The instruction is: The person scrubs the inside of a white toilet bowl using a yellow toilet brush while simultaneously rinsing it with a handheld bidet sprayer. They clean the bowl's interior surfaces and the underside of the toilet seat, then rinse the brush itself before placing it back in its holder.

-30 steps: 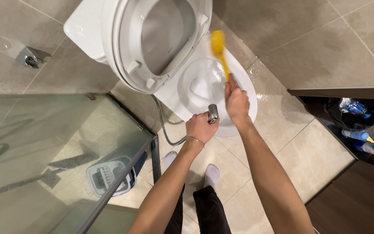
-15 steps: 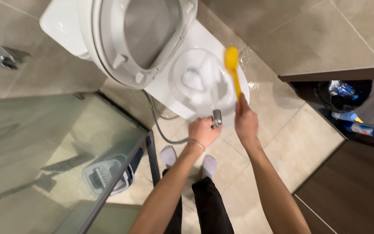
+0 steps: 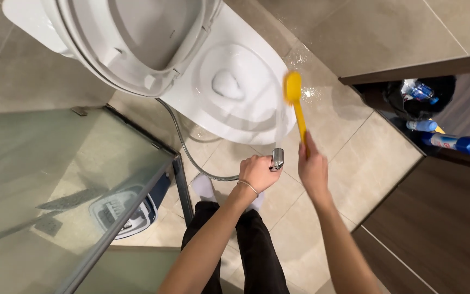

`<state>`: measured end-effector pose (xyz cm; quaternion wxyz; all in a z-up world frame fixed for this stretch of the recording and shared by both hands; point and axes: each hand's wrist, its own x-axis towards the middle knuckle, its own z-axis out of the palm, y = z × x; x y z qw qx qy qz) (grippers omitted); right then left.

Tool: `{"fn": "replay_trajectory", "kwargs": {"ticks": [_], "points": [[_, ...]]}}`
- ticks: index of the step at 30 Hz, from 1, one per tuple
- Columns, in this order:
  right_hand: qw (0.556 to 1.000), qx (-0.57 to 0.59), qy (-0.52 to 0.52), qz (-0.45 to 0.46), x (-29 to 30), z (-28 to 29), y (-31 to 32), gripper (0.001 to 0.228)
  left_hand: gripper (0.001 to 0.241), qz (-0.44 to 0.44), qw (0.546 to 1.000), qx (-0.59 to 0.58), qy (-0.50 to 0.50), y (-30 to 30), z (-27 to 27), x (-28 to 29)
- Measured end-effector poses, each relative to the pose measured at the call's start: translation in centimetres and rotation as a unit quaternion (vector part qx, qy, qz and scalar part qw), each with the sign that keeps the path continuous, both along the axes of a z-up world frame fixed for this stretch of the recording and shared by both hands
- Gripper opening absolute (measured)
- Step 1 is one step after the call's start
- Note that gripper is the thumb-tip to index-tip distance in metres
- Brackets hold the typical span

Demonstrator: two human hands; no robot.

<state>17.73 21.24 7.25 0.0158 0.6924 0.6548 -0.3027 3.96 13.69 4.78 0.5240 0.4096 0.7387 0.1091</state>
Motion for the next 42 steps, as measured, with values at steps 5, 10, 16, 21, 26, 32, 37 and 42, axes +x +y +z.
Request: {"fn": "replay_trajectory", "kwargs": {"ticks": [5, 10, 16, 21, 26, 32, 37, 42], "points": [[0.998, 0.002, -0.062, 0.019, 3.4, -0.1, -6.8, 0.044, 0.031, -0.016, 1.000, -0.005, 0.001, 0.5, 1.3, 0.6], [0.999, 0.040, 0.002, 0.032, 1.2, -2.6, 0.3, 0.042, 0.030, 0.005, 1.000, -0.001, 0.011, 0.8, 0.9, 0.4], [0.998, -0.030, -0.044, 0.027, 1.8, 0.3, -3.4, 0.045, 0.033, 0.033, 0.999, 0.016, 0.013, 1.2, 1.3, -1.2], [0.998, 0.017, 0.009, 0.067, -3.4, -3.6, 5.7, 0.045, 0.032, 0.049, 0.998, 0.013, 0.036, 1.5, -0.1, -2.7], [0.999, -0.018, 0.014, 0.024, -2.8, 0.4, 1.6, 0.047, 0.032, 0.076, 0.996, 0.033, 0.033, 1.6, 1.9, -4.4], [0.997, 0.029, 0.042, 0.062, -7.4, -3.1, 6.5, 0.044, 0.031, 0.083, 0.994, 0.063, 0.036, 0.3, -0.6, -4.6], [0.984, 0.002, 0.170, 0.045, -9.8, 1.3, 3.8, 0.042, 0.030, 0.077, 0.994, 0.066, 0.031, -0.6, -0.3, -5.5], [0.859, -0.330, 0.303, -0.249, -7.3, 0.2, 0.7, 0.050, 0.028, 0.036, 0.998, 0.022, 0.042, -3.2, -1.5, -5.3]]}}
